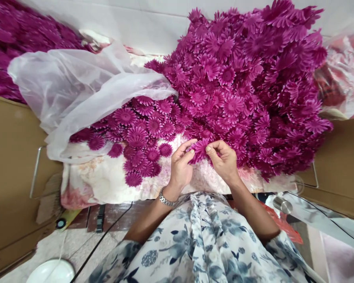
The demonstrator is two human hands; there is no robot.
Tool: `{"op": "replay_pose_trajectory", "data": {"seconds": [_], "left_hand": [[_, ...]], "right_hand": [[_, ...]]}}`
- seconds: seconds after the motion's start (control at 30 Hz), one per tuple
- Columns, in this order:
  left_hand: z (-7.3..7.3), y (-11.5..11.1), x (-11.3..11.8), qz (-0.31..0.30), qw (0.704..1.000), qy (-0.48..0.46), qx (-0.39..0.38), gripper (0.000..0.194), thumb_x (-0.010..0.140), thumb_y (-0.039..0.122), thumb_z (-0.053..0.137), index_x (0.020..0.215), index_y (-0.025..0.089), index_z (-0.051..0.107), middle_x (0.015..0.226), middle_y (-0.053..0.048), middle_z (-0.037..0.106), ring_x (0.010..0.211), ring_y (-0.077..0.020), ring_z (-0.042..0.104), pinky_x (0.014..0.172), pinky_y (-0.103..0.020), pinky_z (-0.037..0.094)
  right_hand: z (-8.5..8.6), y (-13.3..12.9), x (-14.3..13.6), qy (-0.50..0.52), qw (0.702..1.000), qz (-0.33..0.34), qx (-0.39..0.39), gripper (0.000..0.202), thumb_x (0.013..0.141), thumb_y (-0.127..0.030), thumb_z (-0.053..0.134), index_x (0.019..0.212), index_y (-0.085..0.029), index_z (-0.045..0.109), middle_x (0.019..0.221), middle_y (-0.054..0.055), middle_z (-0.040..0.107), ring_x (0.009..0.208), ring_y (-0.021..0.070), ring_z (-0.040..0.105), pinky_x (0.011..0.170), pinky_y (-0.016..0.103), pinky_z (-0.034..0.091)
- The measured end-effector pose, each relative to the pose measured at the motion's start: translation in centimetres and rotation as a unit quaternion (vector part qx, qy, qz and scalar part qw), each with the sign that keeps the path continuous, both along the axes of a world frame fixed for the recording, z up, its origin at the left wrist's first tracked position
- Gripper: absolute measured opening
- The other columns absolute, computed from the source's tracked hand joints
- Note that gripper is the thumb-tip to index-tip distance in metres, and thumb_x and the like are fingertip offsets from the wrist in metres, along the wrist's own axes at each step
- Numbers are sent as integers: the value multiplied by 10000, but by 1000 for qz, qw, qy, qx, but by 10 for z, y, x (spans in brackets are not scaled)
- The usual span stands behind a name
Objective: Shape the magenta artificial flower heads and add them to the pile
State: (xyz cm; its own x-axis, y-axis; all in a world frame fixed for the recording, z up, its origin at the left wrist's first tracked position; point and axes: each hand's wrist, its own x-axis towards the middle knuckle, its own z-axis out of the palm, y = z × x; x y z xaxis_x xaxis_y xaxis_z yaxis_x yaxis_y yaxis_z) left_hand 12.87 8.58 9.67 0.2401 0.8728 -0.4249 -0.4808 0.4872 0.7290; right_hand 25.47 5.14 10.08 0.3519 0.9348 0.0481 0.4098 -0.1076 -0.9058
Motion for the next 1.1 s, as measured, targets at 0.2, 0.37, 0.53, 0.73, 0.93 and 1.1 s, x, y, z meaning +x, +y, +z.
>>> {"op": "replay_pose_trajectory", "data": {"seconds": [0.2,0.37,0.53,0.73,0.93,1.1], "left_hand": [[-5,-2,2,11,1000,-12,-7,329,605,179,721,931,209,687,880,4,692,766,-105,593,776,-232,436],[-11,-1,0,11,1000,2,-14,313,596,130,707,902,193,685,850,0,708,706,-97,616,751,-240,462],[-18,1,-9,30,999,7,-38,255,627,164,696,879,183,658,784,-31,726,724,-152,665,757,-316,496],[-24,9,-11,73,994,9,-86,191,597,117,694,772,171,640,744,-12,714,718,-131,663,784,-299,516],[-30,15,-6,42,992,23,-113,219,617,64,641,796,187,624,671,50,650,630,-104,627,749,-332,554],[-31,14,0,3,991,28,-131,224,672,55,603,830,211,629,735,45,683,701,-120,644,782,-367,559]], "right_hand": [[1,-1,-4,-60,998,6,2,117,830,-272,536,764,-185,576,677,-21,603,577,88,516,577,223,426],[-4,-2,-2,-28,1000,-7,5,113,834,-273,518,772,-187,558,660,-29,579,579,92,515,581,226,426],[1,12,22,-90,988,-104,67,137,852,-295,505,884,-187,583,772,13,617,682,124,569,656,262,472],[16,-3,39,-249,959,-77,113,212,873,-216,466,1045,-195,588,824,55,636,738,160,584,713,315,490],[10,-83,59,-378,920,-59,82,297,833,-152,513,1121,-193,572,884,85,638,809,187,573,724,325,479],[8,-153,113,-532,827,-183,-11,432,780,-246,615,1197,-172,530,1034,133,613,947,239,544,837,391,422]]}}
